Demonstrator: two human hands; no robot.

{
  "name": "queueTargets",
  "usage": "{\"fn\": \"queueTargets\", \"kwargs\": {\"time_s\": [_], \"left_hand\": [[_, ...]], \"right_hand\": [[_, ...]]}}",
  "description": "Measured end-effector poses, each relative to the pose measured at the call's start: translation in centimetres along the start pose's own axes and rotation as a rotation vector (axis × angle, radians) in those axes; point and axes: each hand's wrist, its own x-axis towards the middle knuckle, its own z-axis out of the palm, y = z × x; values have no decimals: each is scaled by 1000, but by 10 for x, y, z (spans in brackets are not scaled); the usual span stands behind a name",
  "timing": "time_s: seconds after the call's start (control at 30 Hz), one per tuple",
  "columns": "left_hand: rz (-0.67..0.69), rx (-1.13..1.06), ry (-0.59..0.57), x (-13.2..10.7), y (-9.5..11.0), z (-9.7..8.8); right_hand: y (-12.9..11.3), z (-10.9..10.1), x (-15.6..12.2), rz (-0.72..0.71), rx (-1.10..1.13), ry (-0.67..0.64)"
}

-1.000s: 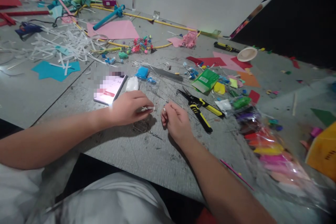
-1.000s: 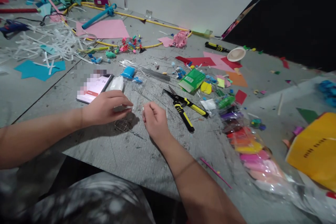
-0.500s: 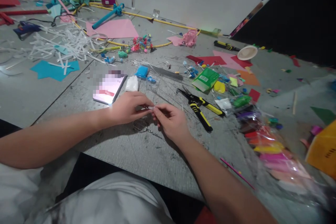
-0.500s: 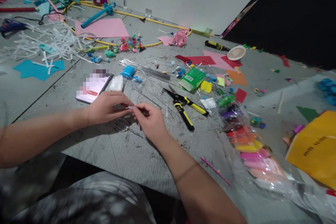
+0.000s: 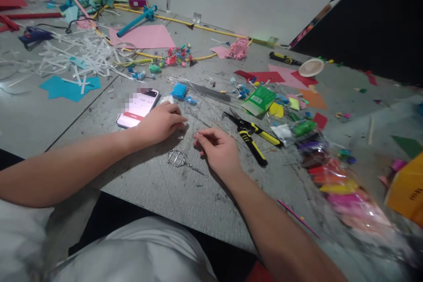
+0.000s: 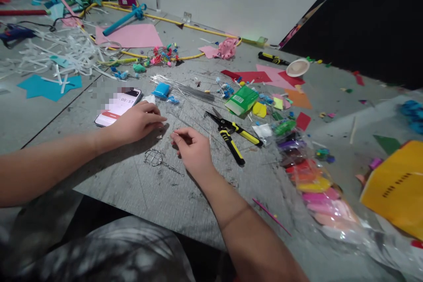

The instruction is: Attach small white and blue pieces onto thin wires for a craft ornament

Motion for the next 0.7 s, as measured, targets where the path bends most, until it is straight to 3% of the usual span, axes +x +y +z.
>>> {"fn": "queueTargets", "kwargs": {"time_s": [0.23, 0.43, 0.57, 0.7], "left_hand": [[-23, 11, -11, -1, 2, 1], [-53, -130, 83, -7, 5, -1], [-70, -282, 105, -7, 12, -7], [-226, -538, 55, -9, 29, -16]], "right_hand": [[0, -4, -1, -101, -110, -23], [3, -3, -2, -178, -135, -31], [4, -1, -3, -207, -146, -56], [-4, -5, -8, -248, -239, -65]]}}
